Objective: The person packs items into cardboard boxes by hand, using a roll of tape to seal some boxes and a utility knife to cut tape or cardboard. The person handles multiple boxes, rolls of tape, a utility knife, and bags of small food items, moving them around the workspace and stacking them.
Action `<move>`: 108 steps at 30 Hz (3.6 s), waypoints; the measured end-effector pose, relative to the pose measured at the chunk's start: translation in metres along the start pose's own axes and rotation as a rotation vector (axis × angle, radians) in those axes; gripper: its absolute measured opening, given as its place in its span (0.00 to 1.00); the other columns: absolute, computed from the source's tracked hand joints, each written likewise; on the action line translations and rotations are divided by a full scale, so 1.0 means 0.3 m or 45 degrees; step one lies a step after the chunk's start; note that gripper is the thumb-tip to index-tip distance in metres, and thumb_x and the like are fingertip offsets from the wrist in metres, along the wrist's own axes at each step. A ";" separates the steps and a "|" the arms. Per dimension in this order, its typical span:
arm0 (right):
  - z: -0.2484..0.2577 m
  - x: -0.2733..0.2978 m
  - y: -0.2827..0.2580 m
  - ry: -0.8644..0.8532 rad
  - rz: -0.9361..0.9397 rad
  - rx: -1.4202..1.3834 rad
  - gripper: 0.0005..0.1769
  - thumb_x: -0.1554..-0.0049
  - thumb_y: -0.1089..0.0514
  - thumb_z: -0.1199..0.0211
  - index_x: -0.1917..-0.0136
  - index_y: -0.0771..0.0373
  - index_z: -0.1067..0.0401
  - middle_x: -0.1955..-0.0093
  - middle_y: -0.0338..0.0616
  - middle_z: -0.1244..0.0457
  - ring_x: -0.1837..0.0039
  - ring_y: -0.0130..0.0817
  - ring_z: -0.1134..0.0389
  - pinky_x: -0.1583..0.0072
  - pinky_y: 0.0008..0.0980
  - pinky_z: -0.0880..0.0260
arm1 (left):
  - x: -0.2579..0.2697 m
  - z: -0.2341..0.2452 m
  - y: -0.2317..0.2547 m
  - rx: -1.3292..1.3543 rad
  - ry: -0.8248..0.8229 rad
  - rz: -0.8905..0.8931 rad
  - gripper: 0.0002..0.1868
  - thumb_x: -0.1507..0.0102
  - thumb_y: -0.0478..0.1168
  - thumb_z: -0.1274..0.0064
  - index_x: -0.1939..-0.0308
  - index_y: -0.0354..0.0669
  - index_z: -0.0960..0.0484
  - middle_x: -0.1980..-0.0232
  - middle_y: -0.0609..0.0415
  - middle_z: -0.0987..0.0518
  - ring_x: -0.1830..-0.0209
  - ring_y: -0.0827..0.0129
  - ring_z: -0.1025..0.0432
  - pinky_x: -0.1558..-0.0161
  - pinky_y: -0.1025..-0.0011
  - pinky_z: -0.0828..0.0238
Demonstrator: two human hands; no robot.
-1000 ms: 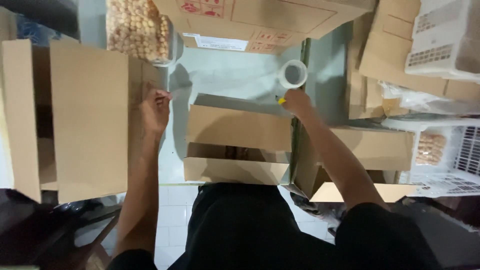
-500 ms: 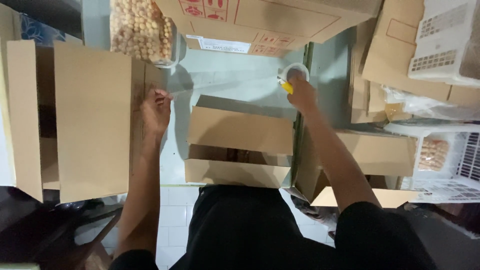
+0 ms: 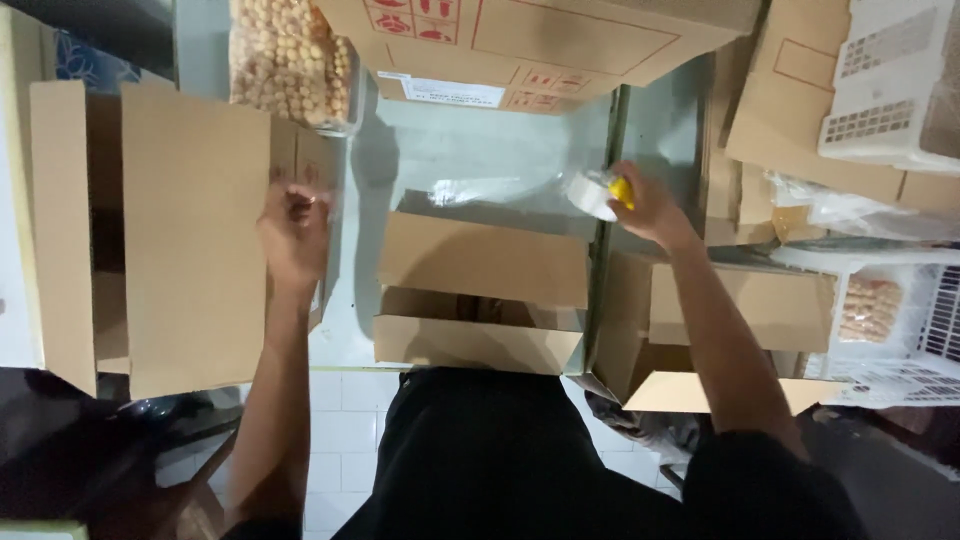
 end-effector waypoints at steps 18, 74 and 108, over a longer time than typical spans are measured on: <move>-0.294 0.783 -0.281 -0.747 -0.043 -0.352 0.26 0.43 0.42 0.38 0.33 0.49 0.29 0.43 0.37 0.31 0.49 0.31 0.31 0.46 0.29 0.33 | 0.189 0.521 0.112 -0.465 -0.284 -0.286 0.08 0.25 0.25 0.38 0.57 0.32 0.21 0.55 0.47 0.22 0.57 0.62 0.27 0.54 0.65 0.33; -0.803 0.878 -0.358 -0.331 -0.456 -0.021 0.20 0.34 0.45 0.56 0.50 0.61 0.30 0.50 0.58 0.33 0.49 0.57 0.31 0.51 0.58 0.34 | 0.639 0.498 0.114 -0.307 -0.533 0.301 0.02 0.31 0.26 0.45 0.60 0.31 0.22 0.63 0.41 0.15 0.67 0.58 0.17 0.65 0.70 0.21; -0.968 0.769 -0.263 -0.215 -0.346 0.283 0.33 0.41 0.41 0.40 0.30 0.62 0.31 0.24 0.70 0.49 0.40 0.67 0.35 0.41 0.54 0.30 | 0.646 0.625 0.072 -0.179 -0.311 0.267 0.06 0.24 0.26 0.48 0.57 0.34 0.24 0.63 0.45 0.19 0.65 0.64 0.20 0.62 0.74 0.24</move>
Point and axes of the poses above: each hand's wrist, its own x-axis away from the middle knuckle, its own z-axis out of the back of the hand, y = z × x, the point moved 7 cm from there along -x, towards the middle knuckle
